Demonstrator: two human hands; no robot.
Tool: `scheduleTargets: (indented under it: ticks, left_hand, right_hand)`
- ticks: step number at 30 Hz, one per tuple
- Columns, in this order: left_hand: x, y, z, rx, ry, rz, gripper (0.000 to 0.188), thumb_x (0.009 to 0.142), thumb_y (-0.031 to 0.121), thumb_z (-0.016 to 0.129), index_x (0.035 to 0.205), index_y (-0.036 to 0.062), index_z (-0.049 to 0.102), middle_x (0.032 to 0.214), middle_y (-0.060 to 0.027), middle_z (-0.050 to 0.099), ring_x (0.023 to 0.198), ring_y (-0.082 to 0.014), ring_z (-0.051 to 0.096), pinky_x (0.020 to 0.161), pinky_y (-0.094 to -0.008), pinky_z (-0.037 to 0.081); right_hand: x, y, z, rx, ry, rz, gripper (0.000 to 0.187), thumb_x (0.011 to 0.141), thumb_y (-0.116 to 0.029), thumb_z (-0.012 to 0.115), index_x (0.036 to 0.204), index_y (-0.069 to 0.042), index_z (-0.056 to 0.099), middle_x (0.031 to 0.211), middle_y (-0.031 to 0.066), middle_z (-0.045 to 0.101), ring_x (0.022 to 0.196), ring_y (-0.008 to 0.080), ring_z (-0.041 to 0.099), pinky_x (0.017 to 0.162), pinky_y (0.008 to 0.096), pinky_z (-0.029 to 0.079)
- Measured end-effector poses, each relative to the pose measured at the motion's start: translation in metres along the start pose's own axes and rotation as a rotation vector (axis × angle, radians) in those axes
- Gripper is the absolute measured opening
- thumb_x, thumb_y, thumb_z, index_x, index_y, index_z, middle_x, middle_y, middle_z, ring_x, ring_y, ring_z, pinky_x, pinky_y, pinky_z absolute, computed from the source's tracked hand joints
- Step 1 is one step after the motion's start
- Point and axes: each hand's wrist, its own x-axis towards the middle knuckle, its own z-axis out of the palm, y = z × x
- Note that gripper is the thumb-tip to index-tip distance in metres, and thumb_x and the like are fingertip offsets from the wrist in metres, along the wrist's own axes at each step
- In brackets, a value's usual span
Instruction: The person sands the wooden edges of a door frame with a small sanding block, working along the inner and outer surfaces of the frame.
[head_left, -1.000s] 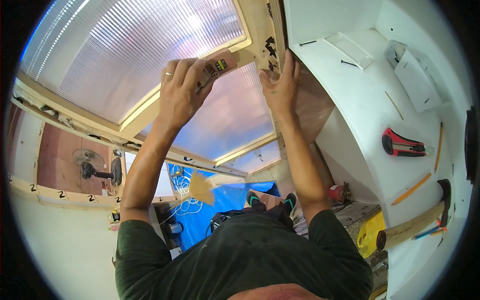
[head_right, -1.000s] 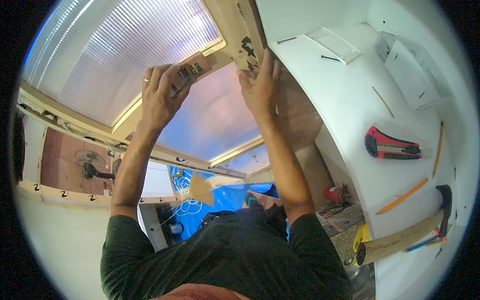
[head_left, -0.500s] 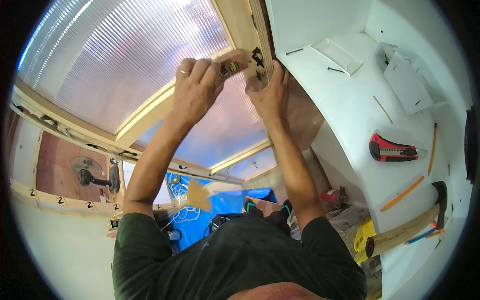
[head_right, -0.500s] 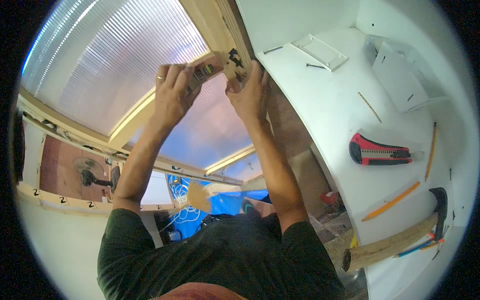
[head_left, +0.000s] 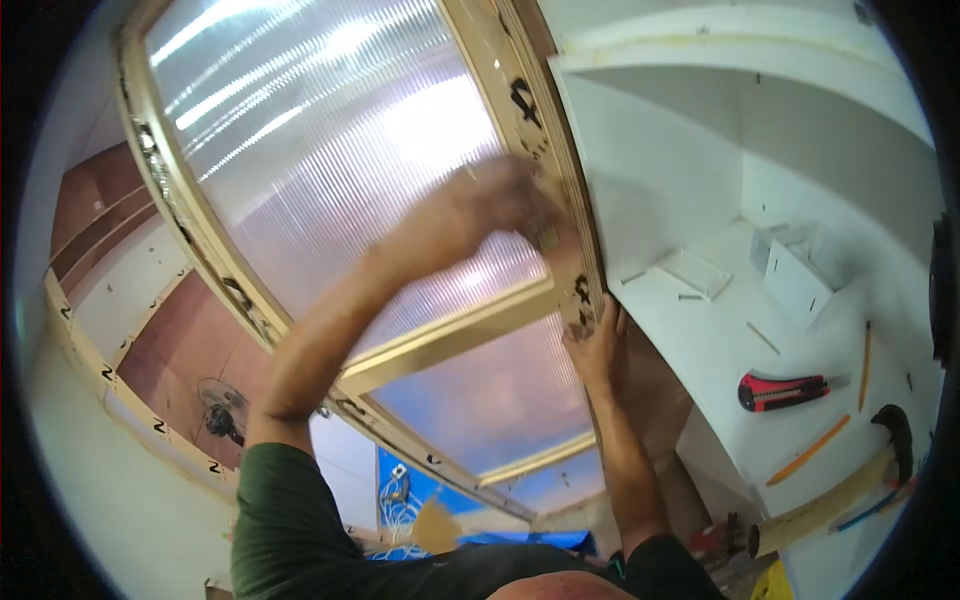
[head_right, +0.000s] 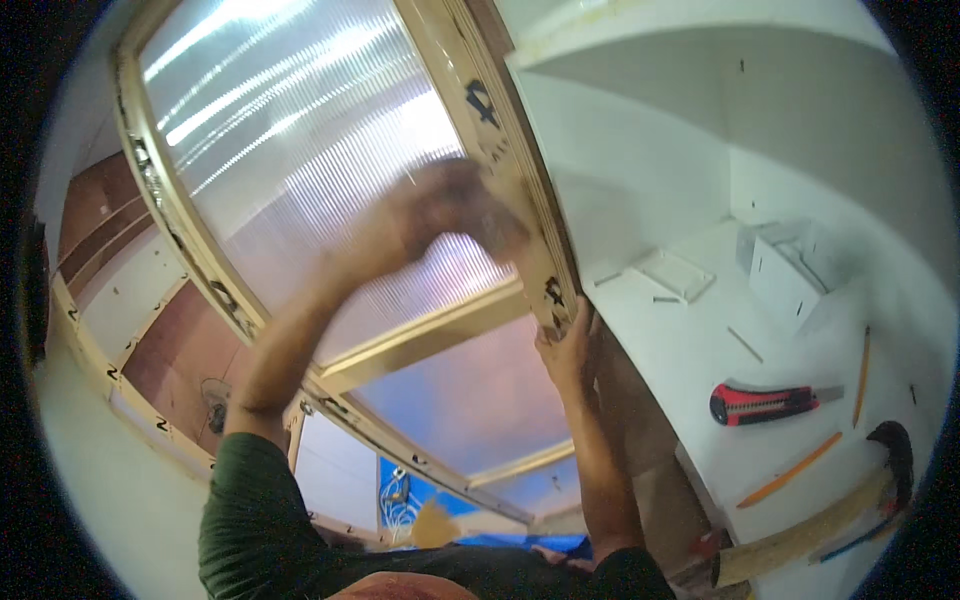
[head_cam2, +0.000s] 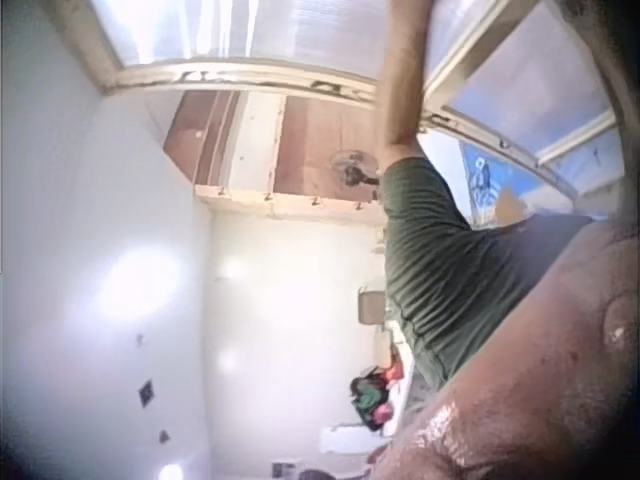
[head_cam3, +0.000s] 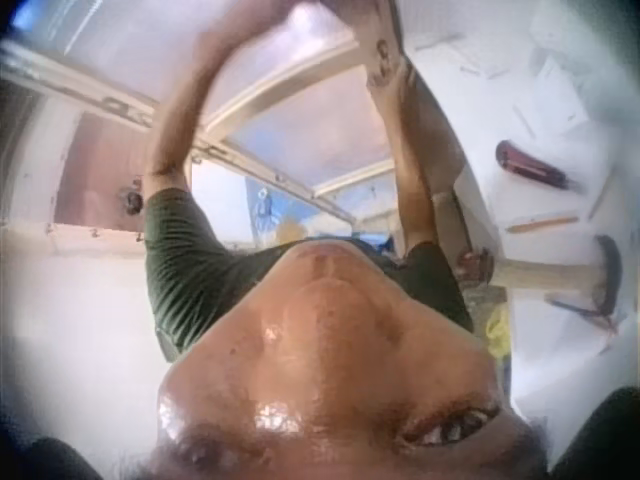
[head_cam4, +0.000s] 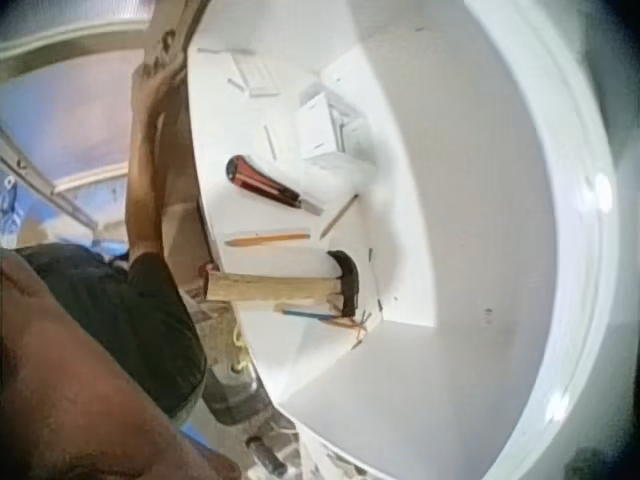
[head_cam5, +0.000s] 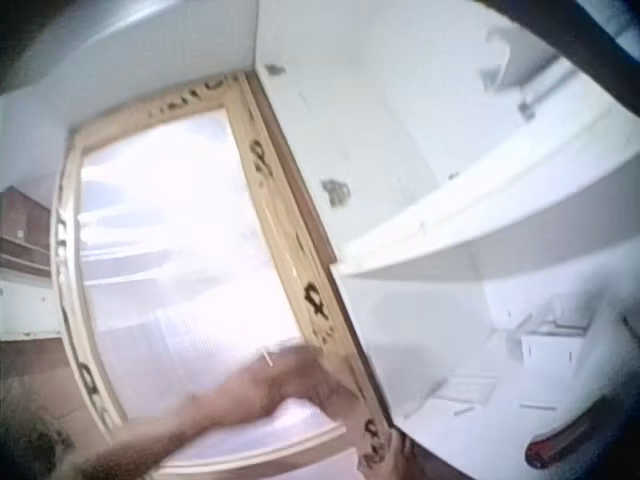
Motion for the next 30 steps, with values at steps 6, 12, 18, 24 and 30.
scheduleTargets:
  ticks: [6, 12, 18, 24, 30]
  left_hand:
    - [0.033, -0.177, -0.18, 0.804, 0.067, 0.052, 0.034, 0.099, 0.005, 0.064, 0.13, 0.0138, 0.074, 0.142, -0.0084, 0.064, 0.131, -0.0337, 0.061, 0.113, -0.0429, 0.056]
    - [0.135, -0.171, -0.248, 0.155, 0.105, -0.494, 0.031, 0.109, 0.02, 0.061, 0.136, 0.005, 0.065, 0.118, -0.0131, 0.064, 0.105, -0.0258, 0.063, 0.093, -0.0403, 0.055]
    - [0.171, -0.196, -0.279, 0.114, 0.12, -0.626, 0.023, 0.111, 0.017, 0.054, 0.122, 0.0059, 0.071, 0.115, -0.0119, 0.067, 0.102, -0.0272, 0.065, 0.086, -0.0388, 0.055]
    - [0.19, -0.241, -0.286, 0.597, -0.153, -0.393, 0.022, 0.11, 0.016, 0.055, 0.125, 0.0079, 0.068, 0.12, -0.0099, 0.066, 0.107, -0.0252, 0.063, 0.096, -0.0395, 0.053]
    - [0.18, -0.298, -0.29, 0.925, -0.249, 0.04, 0.028, 0.109, 0.01, 0.057, 0.134, 0.0093, 0.07, 0.131, -0.0092, 0.065, 0.117, -0.0238, 0.063, 0.106, -0.041, 0.053]
  right_hand:
    - [-0.015, 0.002, 0.015, 0.136, -0.099, -0.019, 0.093, 0.075, -0.02, 0.09, 0.151, 0.002, 0.041, 0.14, 0.0328, 0.053, 0.129, 0.0543, 0.052, 0.112, 0.0613, 0.043]
    - [-0.008, 0.027, 0.027, 0.101, 0.019, -0.105, 0.095, 0.074, -0.019, 0.09, 0.152, 0.004, 0.04, 0.138, 0.0321, 0.055, 0.129, 0.0537, 0.052, 0.112, 0.0612, 0.042]
    - [-0.017, 0.02, 0.02, -0.017, 0.026, -0.086, 0.095, 0.072, -0.02, 0.09, 0.15, 0.002, 0.042, 0.142, 0.0323, 0.051, 0.131, 0.0544, 0.05, 0.109, 0.0624, 0.045]
    - [-0.012, 0.005, 0.006, 0.0, -0.036, 0.031, 0.098, 0.069, -0.017, 0.09, 0.152, 0.0, 0.041, 0.146, 0.0335, 0.047, 0.136, 0.0537, 0.047, 0.114, 0.0611, 0.043]
    - [-0.015, -0.006, 0.006, 0.005, -0.009, -0.017, 0.095, 0.071, -0.021, 0.091, 0.15, 0.0, 0.043, 0.14, 0.0329, 0.05, 0.131, 0.0538, 0.051, 0.108, 0.0619, 0.046]
